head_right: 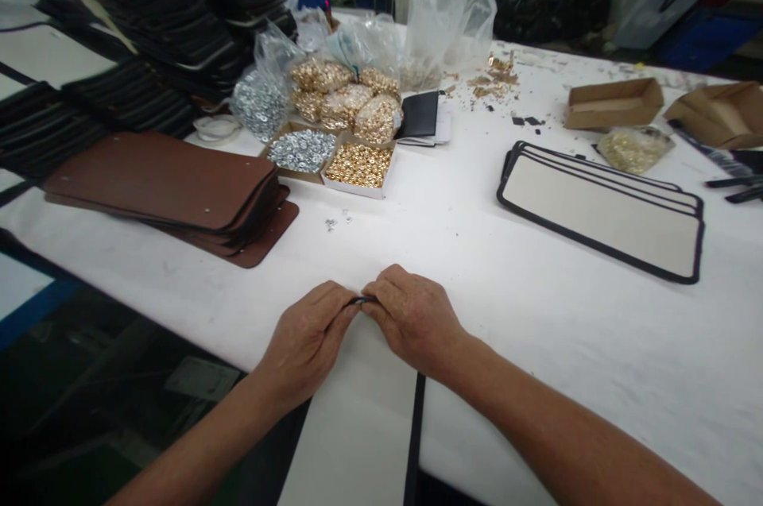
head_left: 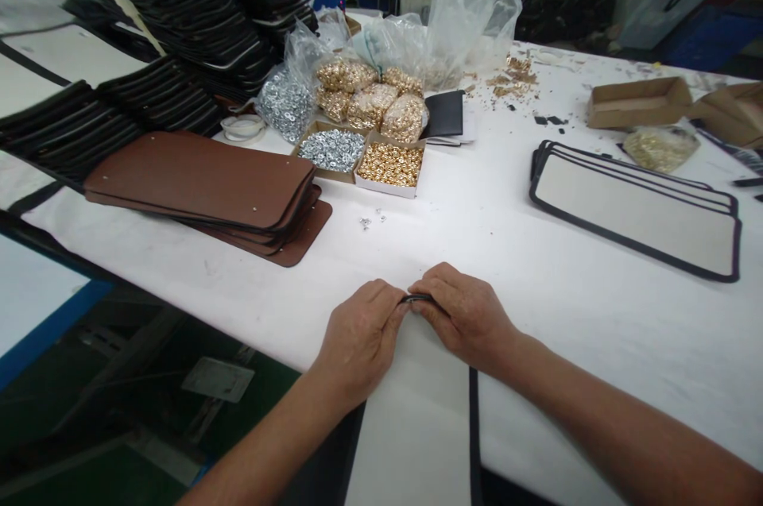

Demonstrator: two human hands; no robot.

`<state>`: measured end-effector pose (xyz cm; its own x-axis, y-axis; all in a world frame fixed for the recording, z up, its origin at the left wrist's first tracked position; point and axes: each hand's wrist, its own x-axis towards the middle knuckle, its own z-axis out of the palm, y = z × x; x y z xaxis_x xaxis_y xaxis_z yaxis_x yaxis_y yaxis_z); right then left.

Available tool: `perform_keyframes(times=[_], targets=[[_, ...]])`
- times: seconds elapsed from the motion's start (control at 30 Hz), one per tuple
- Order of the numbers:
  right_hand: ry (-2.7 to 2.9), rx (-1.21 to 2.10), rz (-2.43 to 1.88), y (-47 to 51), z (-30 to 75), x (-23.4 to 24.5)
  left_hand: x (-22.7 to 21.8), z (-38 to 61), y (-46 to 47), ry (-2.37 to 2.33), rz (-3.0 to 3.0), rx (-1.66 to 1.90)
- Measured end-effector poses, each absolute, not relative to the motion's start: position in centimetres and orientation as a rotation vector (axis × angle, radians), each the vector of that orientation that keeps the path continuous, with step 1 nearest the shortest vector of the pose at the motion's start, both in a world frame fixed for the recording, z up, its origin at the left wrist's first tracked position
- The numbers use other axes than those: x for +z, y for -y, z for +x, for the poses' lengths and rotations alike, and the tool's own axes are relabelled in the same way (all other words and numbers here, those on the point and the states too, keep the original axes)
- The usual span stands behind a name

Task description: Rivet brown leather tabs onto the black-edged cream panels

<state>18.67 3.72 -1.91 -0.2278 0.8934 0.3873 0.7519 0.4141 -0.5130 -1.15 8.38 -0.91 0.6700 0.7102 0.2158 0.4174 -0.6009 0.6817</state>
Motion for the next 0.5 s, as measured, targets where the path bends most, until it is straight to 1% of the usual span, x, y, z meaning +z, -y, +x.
perform_keyframes(times=[0.13, 0.3, 0.4, 0.5], targets=[[2.075, 0.287, -1.413, -3.54, 18.7, -1.6, -0.9, -1.33, -8.31, -0.819, 2.269, 0.615], [2.028, 0.421, -1.348, -3.66, 19.09, -1.58, -0.86, -1.42, -8.19, -0.739, 2.235, 0.645], [1.964, 0.484, -1.301, -3.95, 19.26, -1.61, -0.78, -1.38, -8.18, -0.755, 2.188, 0.661], [1.917, 0.481, -1.309, -4.16, 19.28, -1.73, -0.55, -1.36, -8.15, -0.801, 2.158, 0.653]])
